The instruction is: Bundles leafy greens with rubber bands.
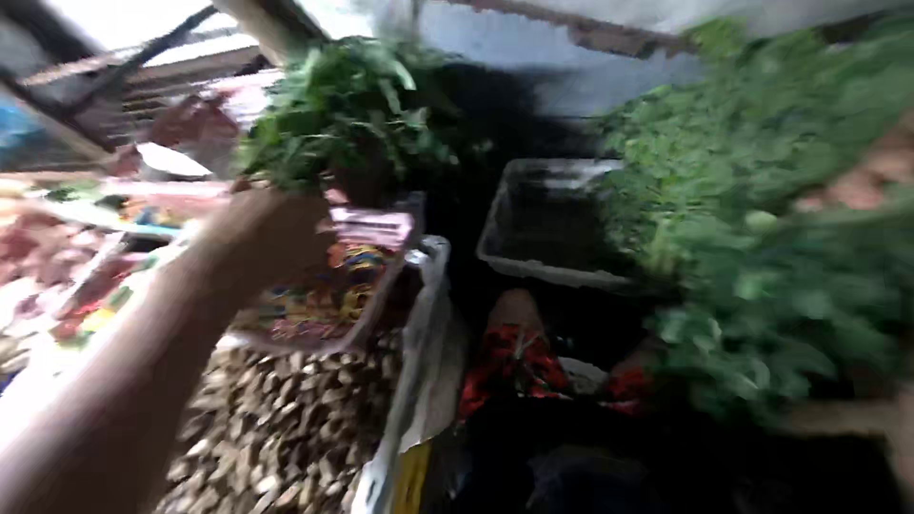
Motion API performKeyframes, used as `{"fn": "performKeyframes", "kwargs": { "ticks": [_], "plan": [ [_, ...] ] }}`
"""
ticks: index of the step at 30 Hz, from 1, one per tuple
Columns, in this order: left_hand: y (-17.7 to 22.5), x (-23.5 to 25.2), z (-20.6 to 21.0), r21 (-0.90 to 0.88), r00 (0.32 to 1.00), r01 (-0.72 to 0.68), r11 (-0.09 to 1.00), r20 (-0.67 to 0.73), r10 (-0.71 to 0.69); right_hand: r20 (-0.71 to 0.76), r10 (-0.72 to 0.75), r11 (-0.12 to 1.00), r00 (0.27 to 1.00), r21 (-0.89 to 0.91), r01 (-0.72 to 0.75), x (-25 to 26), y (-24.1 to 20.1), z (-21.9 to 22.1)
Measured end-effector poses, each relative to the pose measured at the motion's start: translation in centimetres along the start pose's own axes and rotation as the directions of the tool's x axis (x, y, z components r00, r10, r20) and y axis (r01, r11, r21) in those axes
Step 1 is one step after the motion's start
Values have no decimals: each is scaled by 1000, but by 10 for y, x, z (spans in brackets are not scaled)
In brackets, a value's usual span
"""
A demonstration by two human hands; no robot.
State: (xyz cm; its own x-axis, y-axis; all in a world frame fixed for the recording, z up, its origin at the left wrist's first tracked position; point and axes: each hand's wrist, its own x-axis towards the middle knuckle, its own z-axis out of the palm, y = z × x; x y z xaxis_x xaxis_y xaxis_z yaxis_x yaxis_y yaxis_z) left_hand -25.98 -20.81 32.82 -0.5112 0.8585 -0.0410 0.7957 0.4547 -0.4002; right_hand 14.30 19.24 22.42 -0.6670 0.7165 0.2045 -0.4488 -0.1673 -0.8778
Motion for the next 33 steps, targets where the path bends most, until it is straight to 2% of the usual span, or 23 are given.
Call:
{"fn": "performKeyframes", "kwargs": {
  "ticks": [2, 4, 6, 7, 9, 10, 11, 12, 13, 15, 18, 23, 26, 27, 29, 31, 33],
  "plan": [
    [18, -5, 22, 182, 973, -103, 978, -184, 137, -145, -122, 962, 982, -261, 81, -1, -13, 24],
    [46, -6, 23, 238, 960, -141, 961, -203, 192, -185, -185, 869, 965, -489, 73, -7, -18, 41],
    [56, -9, 35, 189, 968, -156, 970, -166, 188, -85, -219, 740, 972, -663, 109, -15, -18, 41],
    [48, -8, 54, 166, 962, -171, 971, -182, 201, -28, -222, 683, 975, -718, 135, -20, -17, 41],
    [26, 2, 95, 125, 926, -220, 967, -286, 247, 19, -226, 595, 974, -789, 153, -30, -18, 46],
    [40, 2, 76, 89, 994, -103, 991, -29, 106, 39, -236, 542, 971, -824, 165, -33, -18, 47],
    [62, 7, 46, 98, 959, 64, 993, 269, -88, 64, -251, 484, 966, -856, 182, -37, -18, 48],
    [77, 15, 28, 137, 866, 184, 973, 445, -227, 98, -271, 426, 958, -880, 210, -40, -18, 49],
    [78, 21, 27, 151, 832, 210, 966, 491, -257, 129, -291, 378, 948, -895, 238, -43, -17, 51],
    [72, 27, 24, 81, 832, 209, 974, 509, -221, 181, -321, 319, 930, -904, 286, -47, -17, 52],
    [66, 25, 17, 15, 878, 232, 973, 427, -216, 209, -346, 299, 915, -899, 319, -52, -18, 47],
    [45, 6, 18, -144, 945, 290, 946, 198, -260, 235, -337, 326, 912, -879, 347, -55, -12, 41],
    [31, -2, 18, -334, 974, 203, 920, -26, -224, 241, -321, 351, 916, -868, 352, -57, -8, 40],
    [33, -3, 8, -404, 972, 201, 892, -29, -232, 240, -308, 354, 921, -869, 345, -58, -7, 40],
    [44, -8, -12, -468, 972, 225, 854, 51, -228, 238, -281, 364, 930, -870, 333, -59, -4, 42],
    [50, -8, -9, -409, 978, 168, 897, 185, -98, 246, -265, 378, 933, -863, 335, -61, 2, 46],
    [69, -1, 3, -252, 924, 103, 962, 383, 2, 254, -274, 367, 927, -864, 345, -65, 4, 42]
  ]
}}
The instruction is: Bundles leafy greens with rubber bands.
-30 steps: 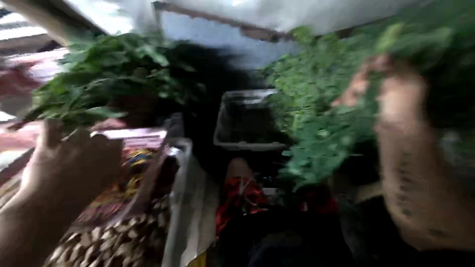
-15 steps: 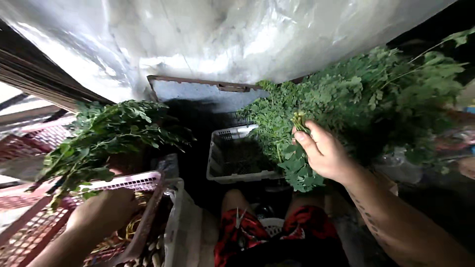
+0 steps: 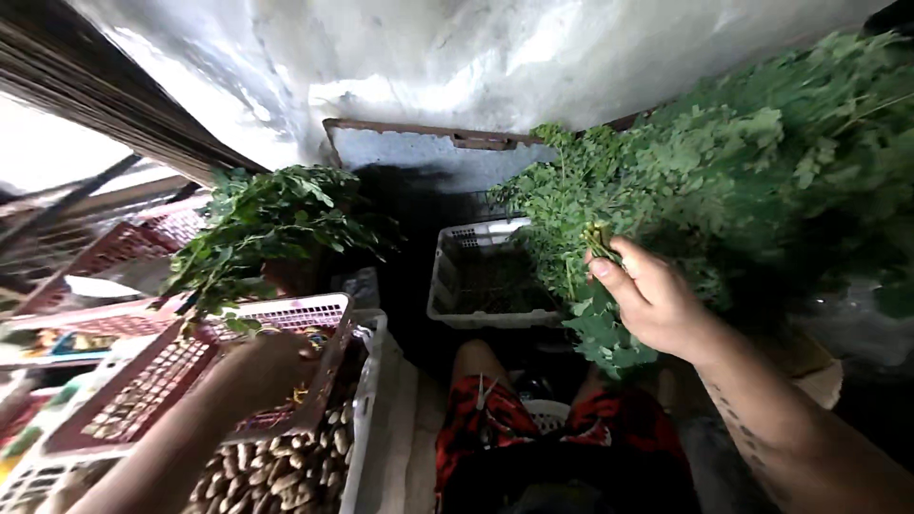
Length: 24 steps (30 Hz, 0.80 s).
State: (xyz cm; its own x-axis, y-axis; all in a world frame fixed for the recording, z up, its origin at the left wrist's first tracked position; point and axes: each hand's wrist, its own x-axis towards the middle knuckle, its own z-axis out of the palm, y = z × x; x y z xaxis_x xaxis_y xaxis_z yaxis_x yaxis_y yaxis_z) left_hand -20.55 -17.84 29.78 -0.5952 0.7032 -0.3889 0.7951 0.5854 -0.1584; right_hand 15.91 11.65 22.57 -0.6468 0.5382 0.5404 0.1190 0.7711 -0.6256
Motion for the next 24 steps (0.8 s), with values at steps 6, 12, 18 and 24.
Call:
{"fn": "performKeyframes", "kwargs": {
  "ticks": [6, 12, 18, 24],
  "plan": [
    [-5, -12, -8, -32, 990, 132, 991, -44, -133, -6, 34, 999, 999, -8, -34, -12, 15, -5],
    [-20, -34, -16, -157, 953, 124, 980, -256, -162, 2, 127, 992, 992, 22, -127, -24, 29, -7],
    [-7, -40, -41, -427, 868, 26, 904, -438, -232, 58, 143, 990, 988, 10, -144, -18, 22, 3],
    [60, -33, -90, -292, 801, -163, 942, -596, -46, 71, 19, 1000, 997, 3, -19, -11, 3, 15]
  ]
}}
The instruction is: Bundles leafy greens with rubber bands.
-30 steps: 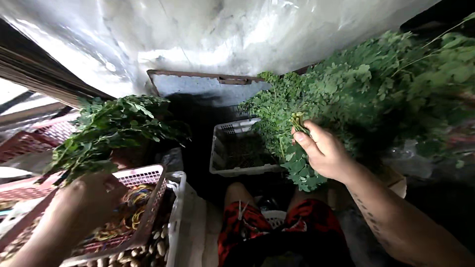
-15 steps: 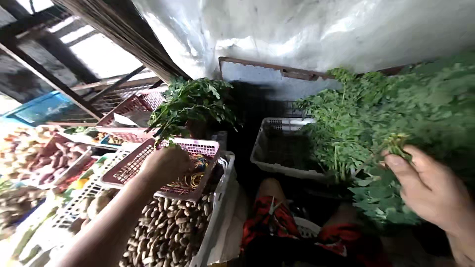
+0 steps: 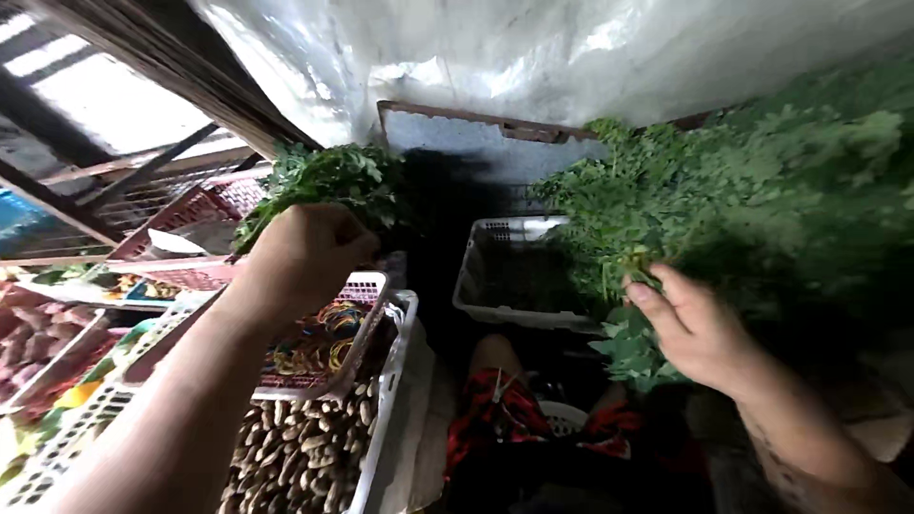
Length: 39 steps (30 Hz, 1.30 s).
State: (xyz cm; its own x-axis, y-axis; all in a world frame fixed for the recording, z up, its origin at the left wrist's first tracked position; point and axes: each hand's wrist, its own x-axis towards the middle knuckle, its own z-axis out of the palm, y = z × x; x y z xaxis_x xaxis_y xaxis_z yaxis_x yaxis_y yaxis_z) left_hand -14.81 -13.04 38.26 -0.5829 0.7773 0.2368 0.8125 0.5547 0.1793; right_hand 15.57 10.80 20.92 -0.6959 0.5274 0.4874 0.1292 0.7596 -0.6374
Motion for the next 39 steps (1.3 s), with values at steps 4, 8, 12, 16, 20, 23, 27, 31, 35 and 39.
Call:
{"fn": "performKeyframes", "kwargs": {
  "ticks": [4, 8, 12, 16, 20, 23, 27, 31, 35, 39],
  "plan": [
    [-70, -9, 13, 270, 996, -4, 963, 91, -21, -42, 93, 996, 995, 6, -93, -15, 19, -14],
    [-99, -38, 20, 377, 937, 135, 916, 253, -242, 18, 176, 984, 984, 12, -176, -18, 35, -11],
    [-112, -49, 10, 233, 983, 149, 961, 67, -169, 66, 59, 998, 996, 11, -60, -8, 26, 5],
    [-79, -23, 4, -50, 964, 143, 988, -218, -151, 79, -25, 998, 997, 66, 20, 1, 13, 17],
    [12, 10, 23, -575, 946, -293, 763, -289, 145, 92, -2, 996, 996, 89, -6, 6, -6, 15],
    [93, 21, 42, -673, 797, -546, 499, -234, 556, 39, -8, 996, 999, 84, 5, 9, -11, 7],
    [164, 22, 109, -781, 732, -206, 589, 276, 622, -101, -11, 999, 995, -33, 8, 7, -12, -4],
    [189, 33, 154, -816, 676, 147, 560, 496, 545, -188, 122, 973, 975, -171, -154, 4, 9, -12],
    [203, 47, 164, -794, 683, 210, 571, 537, 495, -162, 197, 957, 967, -184, -225, -2, 25, -13],
    [214, 52, 172, -744, 677, 246, 621, 591, 439, -213, 290, 950, 933, -55, -308, -1, 35, -13]
  ]
}}
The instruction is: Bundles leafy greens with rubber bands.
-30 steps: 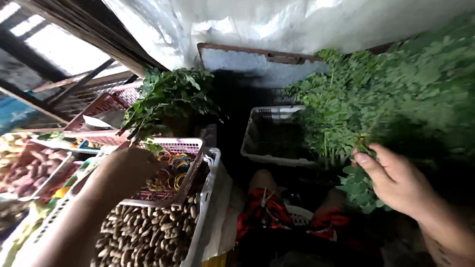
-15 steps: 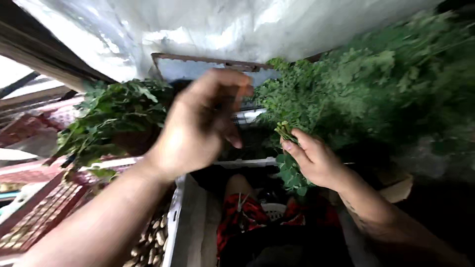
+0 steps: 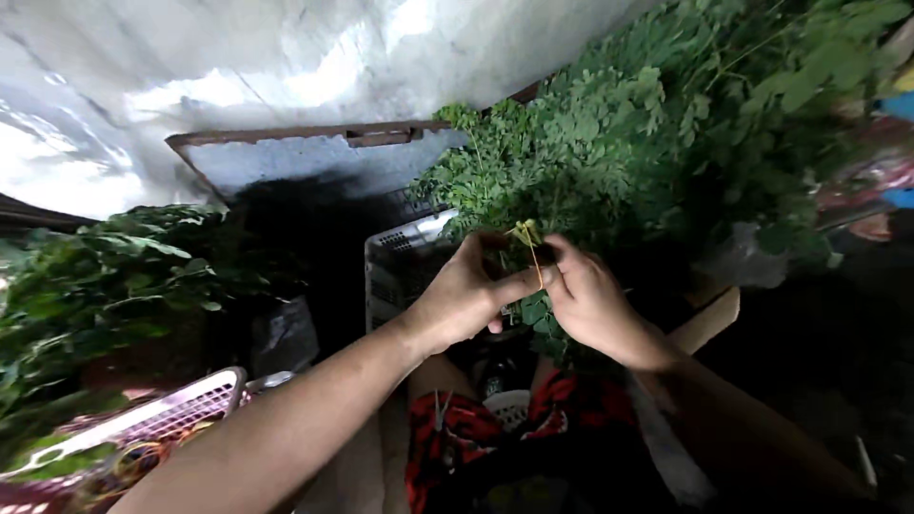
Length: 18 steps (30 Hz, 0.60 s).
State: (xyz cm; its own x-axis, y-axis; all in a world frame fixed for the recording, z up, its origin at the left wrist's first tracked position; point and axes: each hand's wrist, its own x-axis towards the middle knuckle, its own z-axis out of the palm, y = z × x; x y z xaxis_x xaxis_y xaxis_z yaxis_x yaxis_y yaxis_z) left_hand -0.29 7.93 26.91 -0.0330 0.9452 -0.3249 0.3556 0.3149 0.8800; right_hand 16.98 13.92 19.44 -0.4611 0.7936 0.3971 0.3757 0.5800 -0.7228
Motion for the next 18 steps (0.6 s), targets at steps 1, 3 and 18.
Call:
{"fn": "performKeyframes", "kwargs": {
  "ticks": [1, 3, 18],
  "plan": [
    [0, 2, 4, -10, 999, 13, 1000, -46, -13, -28, 28, 1000, 999, 11, -28, 1, 2, 2],
    [0, 6, 16, 45, 982, -39, 998, -182, 46, -56, 104, 994, 993, -19, -105, 3, 1, 3],
    [38, -4, 33, -324, 895, -372, 870, 125, 429, 268, -158, 951, 950, 300, 74, -7, 12, -64]
  ]
}}
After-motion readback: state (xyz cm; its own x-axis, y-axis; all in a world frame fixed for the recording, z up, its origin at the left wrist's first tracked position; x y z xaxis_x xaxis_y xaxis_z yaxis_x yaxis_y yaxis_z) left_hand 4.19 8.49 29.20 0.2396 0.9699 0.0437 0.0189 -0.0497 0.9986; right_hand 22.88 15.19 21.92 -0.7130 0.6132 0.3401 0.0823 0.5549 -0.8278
